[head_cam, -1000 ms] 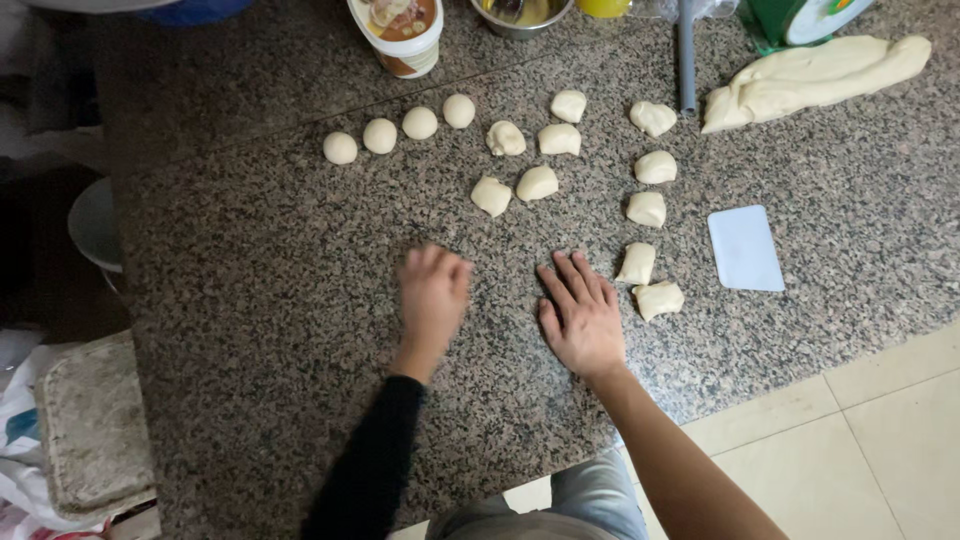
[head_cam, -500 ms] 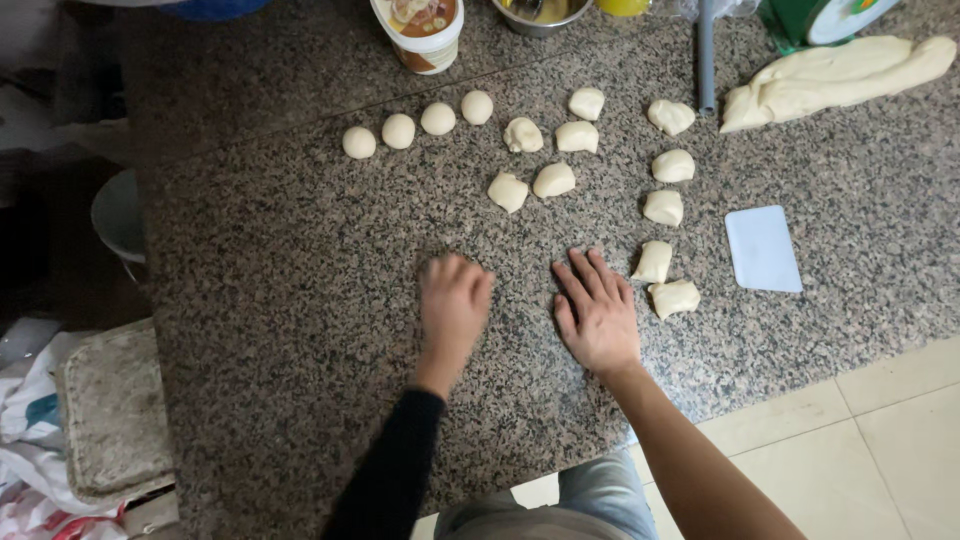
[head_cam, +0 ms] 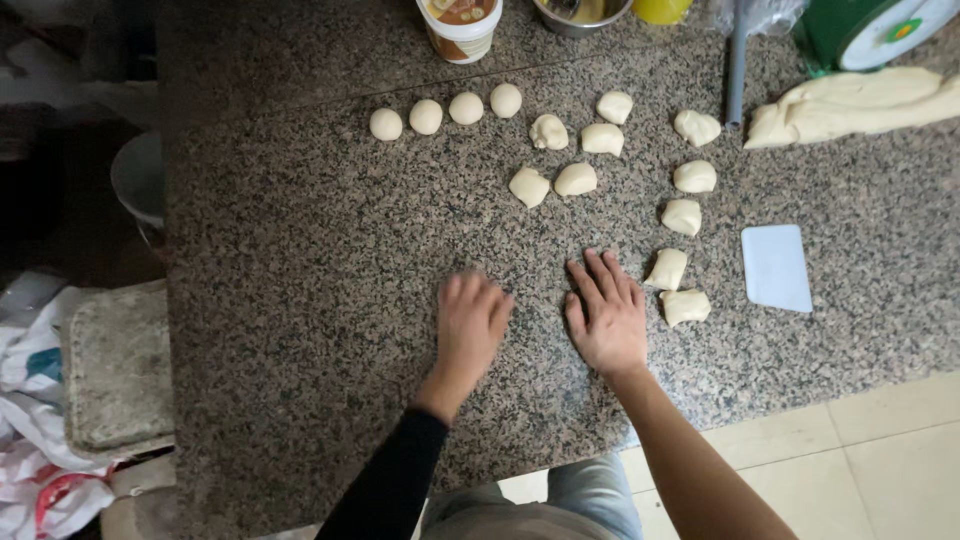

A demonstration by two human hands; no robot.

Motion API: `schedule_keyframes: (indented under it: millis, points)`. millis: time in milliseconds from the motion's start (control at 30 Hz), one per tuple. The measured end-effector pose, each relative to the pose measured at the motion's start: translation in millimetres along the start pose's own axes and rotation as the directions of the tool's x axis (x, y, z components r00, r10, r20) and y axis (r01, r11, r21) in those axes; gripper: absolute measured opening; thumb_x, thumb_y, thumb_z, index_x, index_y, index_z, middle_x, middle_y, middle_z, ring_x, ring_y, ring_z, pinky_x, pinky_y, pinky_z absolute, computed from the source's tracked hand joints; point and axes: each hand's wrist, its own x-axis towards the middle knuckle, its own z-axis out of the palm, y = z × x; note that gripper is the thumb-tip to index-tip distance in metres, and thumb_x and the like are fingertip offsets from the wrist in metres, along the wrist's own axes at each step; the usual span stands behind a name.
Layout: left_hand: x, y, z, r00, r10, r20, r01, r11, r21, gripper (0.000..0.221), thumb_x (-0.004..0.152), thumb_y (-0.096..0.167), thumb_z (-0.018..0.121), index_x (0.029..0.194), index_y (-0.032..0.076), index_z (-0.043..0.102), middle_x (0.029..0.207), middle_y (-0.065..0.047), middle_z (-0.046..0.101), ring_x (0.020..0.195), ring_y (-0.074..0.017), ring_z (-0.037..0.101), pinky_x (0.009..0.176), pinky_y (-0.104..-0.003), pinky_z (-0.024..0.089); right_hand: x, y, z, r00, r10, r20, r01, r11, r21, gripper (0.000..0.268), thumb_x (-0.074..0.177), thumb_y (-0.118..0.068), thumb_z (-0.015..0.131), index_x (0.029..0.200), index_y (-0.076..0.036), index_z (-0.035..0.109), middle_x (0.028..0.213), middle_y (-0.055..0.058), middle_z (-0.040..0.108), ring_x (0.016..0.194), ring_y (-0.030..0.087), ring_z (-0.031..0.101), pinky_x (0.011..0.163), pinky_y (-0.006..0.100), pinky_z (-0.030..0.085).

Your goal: The person shapes portions of dough into uniform round balls by hand on a granite countertop, arranging them into a grid.

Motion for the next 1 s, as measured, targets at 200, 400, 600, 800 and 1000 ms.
schedule_keyframes:
  millis: [200,400,600,800,1000]
  points:
    - [-25,-30,-39,0.968,0.225,0.116,-0.218,0.974,-0.068,0.032,0.099,0.041,0.065,0.101,0.01,0.07,0.109,-0.007,0.063,0.108,-0.0263,0.055,0.097,-0.043,0.045,1,1,1,1.0,-0.002,0.0,0.002,1.0,-0.014,0.048,0.099,-0.032,0.053,0.144,-0.016,0.06,0.156,0.011,0.052,0.149,0.032,0.04,0.12,0.052,0.028]
    - [12,-9,-17,0.986,-0.054,0.16,0.049,0.998,0.034,0.031,0.102,0.04,0.064,0.099,0.009,0.071,0.11,-0.006,0.065,0.109,-0.0239,0.057,0.104,-0.044,0.044,0,1,2,1.0,-0.022,-0.014,0.021,0.999,-0.024,0.047,0.101,-0.031,0.053,0.144,-0.015,0.06,0.156,0.012,0.052,0.149,0.032,0.041,0.12,0.052,0.028]
    - [-51,-15,-36,0.965,0.213,0.151,-0.192,0.971,-0.14,0.025,0.103,0.036,0.065,0.1,0.012,0.071,0.118,-0.005,0.066,0.121,-0.026,0.058,0.111,-0.046,0.044,-1,3,3,0.999,-0.027,-0.025,0.027,1.0,-0.007,0.047,0.1,-0.03,0.054,0.144,-0.015,0.06,0.156,0.011,0.052,0.149,0.033,0.041,0.12,0.052,0.029]
    - [17,-33,-29,0.995,-0.058,0.079,0.06,0.998,-0.02,0.028,0.097,0.039,0.071,0.096,0.011,0.072,0.107,-0.006,0.066,0.111,-0.0277,0.057,0.101,-0.047,0.045,-1,3,3,1.0,-0.011,-0.012,0.011,1.0,-0.004,0.048,0.1,-0.031,0.053,0.145,-0.015,0.06,0.156,0.012,0.051,0.149,0.033,0.04,0.12,0.051,0.028]
    - [-47,-5,-34,0.971,0.237,-0.012,-0.238,0.969,-0.072,0.034,0.093,0.045,0.07,0.097,0.01,0.07,0.115,-0.006,0.066,0.12,-0.029,0.056,0.109,-0.049,0.043,-1,3,4,1.0,-0.01,0.0,0.01,1.0,-0.008,0.048,0.102,-0.032,0.051,0.146,-0.015,0.058,0.158,0.012,0.05,0.151,0.032,0.039,0.121,0.051,0.027]
